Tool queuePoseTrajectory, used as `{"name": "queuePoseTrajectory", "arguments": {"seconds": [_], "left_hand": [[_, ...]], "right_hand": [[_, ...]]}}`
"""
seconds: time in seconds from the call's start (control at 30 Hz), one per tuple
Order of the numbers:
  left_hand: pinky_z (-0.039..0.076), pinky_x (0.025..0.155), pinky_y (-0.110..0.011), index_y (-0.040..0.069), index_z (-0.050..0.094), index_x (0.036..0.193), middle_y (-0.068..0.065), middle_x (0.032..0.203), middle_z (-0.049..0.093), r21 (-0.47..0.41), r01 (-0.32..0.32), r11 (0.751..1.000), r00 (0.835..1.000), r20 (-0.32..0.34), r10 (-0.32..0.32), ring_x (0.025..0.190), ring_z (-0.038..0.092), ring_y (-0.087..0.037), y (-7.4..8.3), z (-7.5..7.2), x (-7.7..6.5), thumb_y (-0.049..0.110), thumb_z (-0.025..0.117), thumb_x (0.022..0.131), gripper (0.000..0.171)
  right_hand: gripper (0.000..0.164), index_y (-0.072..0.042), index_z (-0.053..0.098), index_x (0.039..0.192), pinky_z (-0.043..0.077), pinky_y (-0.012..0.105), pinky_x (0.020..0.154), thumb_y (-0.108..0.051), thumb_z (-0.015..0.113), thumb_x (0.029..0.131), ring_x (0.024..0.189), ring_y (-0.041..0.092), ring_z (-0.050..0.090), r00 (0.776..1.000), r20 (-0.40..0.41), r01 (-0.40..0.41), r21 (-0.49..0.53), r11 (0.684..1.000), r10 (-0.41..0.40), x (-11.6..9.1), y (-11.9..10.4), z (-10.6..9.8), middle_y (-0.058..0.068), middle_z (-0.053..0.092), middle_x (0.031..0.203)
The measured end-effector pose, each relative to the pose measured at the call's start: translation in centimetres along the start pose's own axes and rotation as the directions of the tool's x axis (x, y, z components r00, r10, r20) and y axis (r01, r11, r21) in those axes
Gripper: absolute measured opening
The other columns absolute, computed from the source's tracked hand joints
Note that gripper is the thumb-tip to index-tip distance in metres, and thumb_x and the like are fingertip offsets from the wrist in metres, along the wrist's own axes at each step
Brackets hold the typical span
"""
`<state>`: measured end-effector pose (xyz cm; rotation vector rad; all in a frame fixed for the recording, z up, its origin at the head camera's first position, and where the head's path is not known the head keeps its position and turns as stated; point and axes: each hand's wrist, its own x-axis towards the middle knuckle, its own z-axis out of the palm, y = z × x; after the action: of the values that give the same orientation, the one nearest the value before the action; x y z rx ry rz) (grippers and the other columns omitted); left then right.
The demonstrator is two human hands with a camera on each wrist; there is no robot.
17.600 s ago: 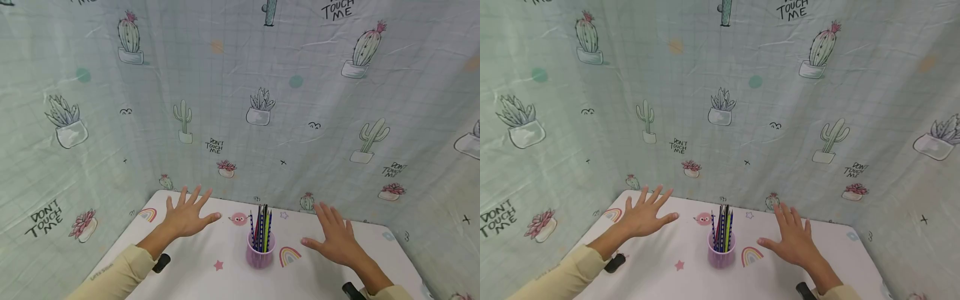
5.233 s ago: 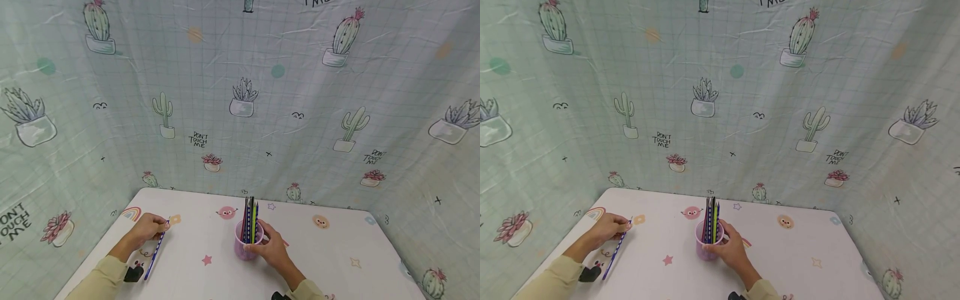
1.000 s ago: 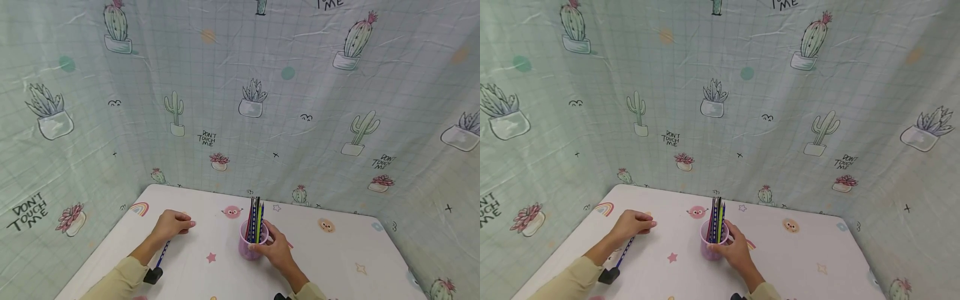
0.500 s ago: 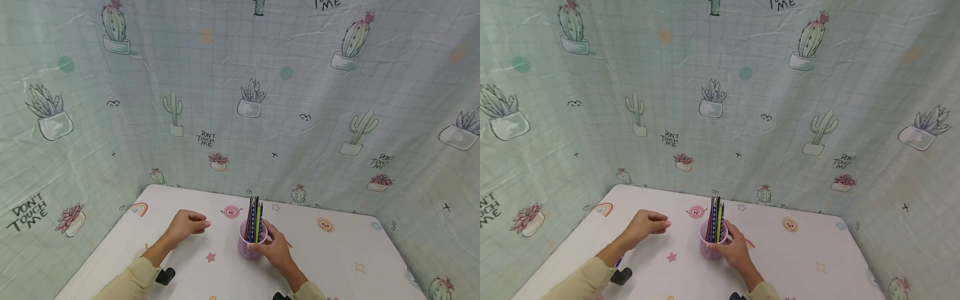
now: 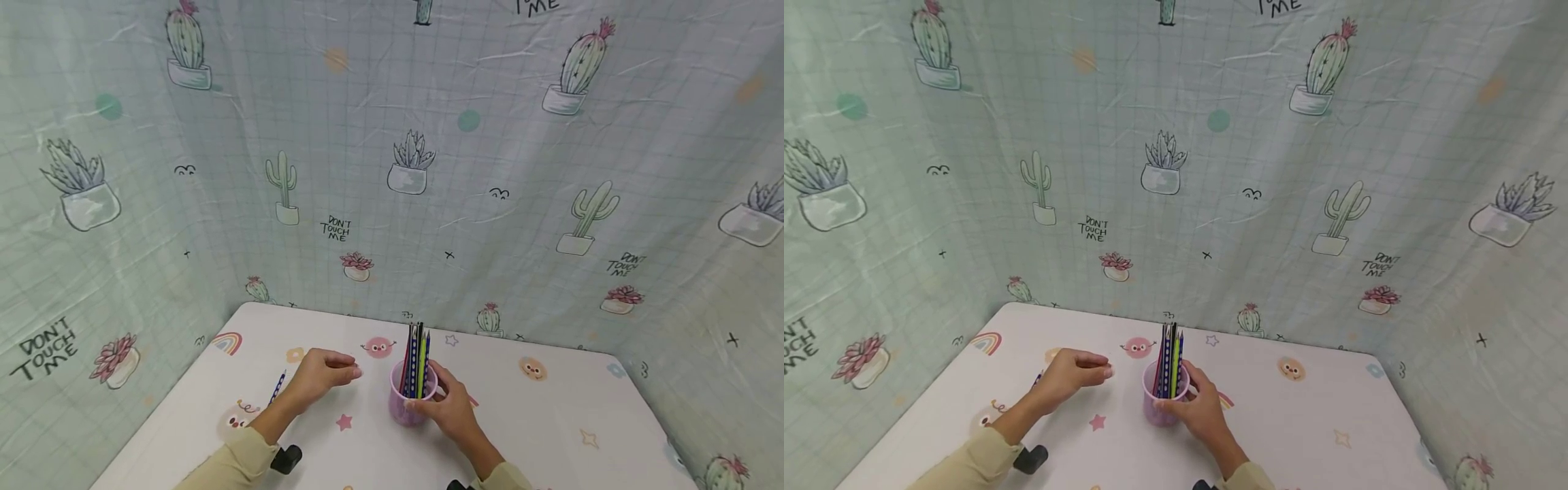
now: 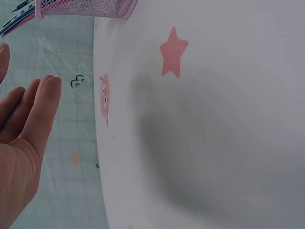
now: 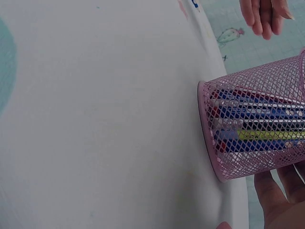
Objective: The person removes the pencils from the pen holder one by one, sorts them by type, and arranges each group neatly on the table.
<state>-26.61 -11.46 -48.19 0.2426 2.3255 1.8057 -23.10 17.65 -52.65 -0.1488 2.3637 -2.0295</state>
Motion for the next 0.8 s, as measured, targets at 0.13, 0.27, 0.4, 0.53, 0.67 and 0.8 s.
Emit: {"name": "queuePoseTrajectory", "arguments": {"seconds": [0.13,0.27,0.4,0.53,0.67,0.8], "left_hand": [[0.064,0.09,-0.036,-0.003,0.074,0.122,-0.015,0.114,0.079,0.075,-0.016,0.997,1.0,-0.009,0.016,0.101,0.077,-0.019,-0.1,1.1,0.4,0.026,0.085,0.088,0.046],[0.063,0.091,-0.037,0.0,0.075,0.122,-0.017,0.12,0.077,0.126,-0.039,0.991,0.999,-0.006,0.041,0.104,0.076,-0.022,-0.2,2.2,0.6,0.028,0.085,0.088,0.045],[0.062,0.094,-0.039,-0.001,0.073,0.125,-0.019,0.124,0.075,0.119,-0.055,0.991,0.998,0.012,0.054,0.11,0.076,-0.026,-0.1,3.1,0.6,0.028,0.086,0.087,0.049],[0.061,0.096,-0.041,-0.004,0.07,0.129,-0.022,0.129,0.073,0.112,-0.072,0.991,0.997,0.028,0.07,0.116,0.074,-0.031,0.2,4.2,0.6,0.03,0.086,0.087,0.056],[0.061,0.098,-0.042,-0.006,0.067,0.132,-0.025,0.133,0.07,0.086,-0.09,0.992,0.995,0.045,0.086,0.121,0.071,-0.035,0.4,5.3,0.9,0.032,0.086,0.087,0.062],[0.059,0.101,-0.043,-0.006,0.064,0.136,-0.025,0.138,0.066,0.045,-0.111,0.993,0.992,0.068,0.108,0.127,0.067,-0.039,0.3,6.3,1.4,0.034,0.085,0.087,0.067]], "right_hand": [[0.094,-0.011,0.045,0.157,0.056,0.043,0.105,-0.019,0.094,0.077,0.132,0.037,0.062,1.0,-0.003,0.007,-0.02,1.0,-0.007,0.1,0.0,0.0,0.019,0.056,0.152],[0.093,-0.011,0.045,0.157,0.055,0.045,0.106,-0.021,0.094,0.078,0.133,0.038,0.062,1.0,-0.002,0.011,-0.035,0.999,-0.011,-0.1,-0.1,0.1,0.02,0.056,0.152],[0.093,-0.009,0.044,0.157,0.054,0.046,0.106,-0.023,0.093,0.078,0.133,0.04,0.062,1.0,0.008,0.021,-0.049,0.999,-0.021,-0.2,0.0,0.1,0.021,0.056,0.151],[0.094,-0.009,0.044,0.157,0.055,0.046,0.106,-0.025,0.093,0.078,0.132,0.039,0.062,1.0,0.01,0.03,-0.062,0.998,-0.03,-0.1,0.2,0.1,0.021,0.057,0.151],[0.094,-0.012,0.045,0.157,0.056,0.044,0.106,-0.024,0.094,0.077,0.131,0.037,0.063,0.999,0.01,0.034,-0.053,0.998,-0.034,0.1,0.4,0.1,0.018,0.058,0.15],[0.091,-0.011,0.046,0.155,0.057,0.043,0.104,-0.019,0.093,0.078,0.13,0.037,0.063,0.999,0.0,0.049,-0.023,0.999,-0.049,0.2,0.5,0.1,0.02,0.059,0.149]]}}
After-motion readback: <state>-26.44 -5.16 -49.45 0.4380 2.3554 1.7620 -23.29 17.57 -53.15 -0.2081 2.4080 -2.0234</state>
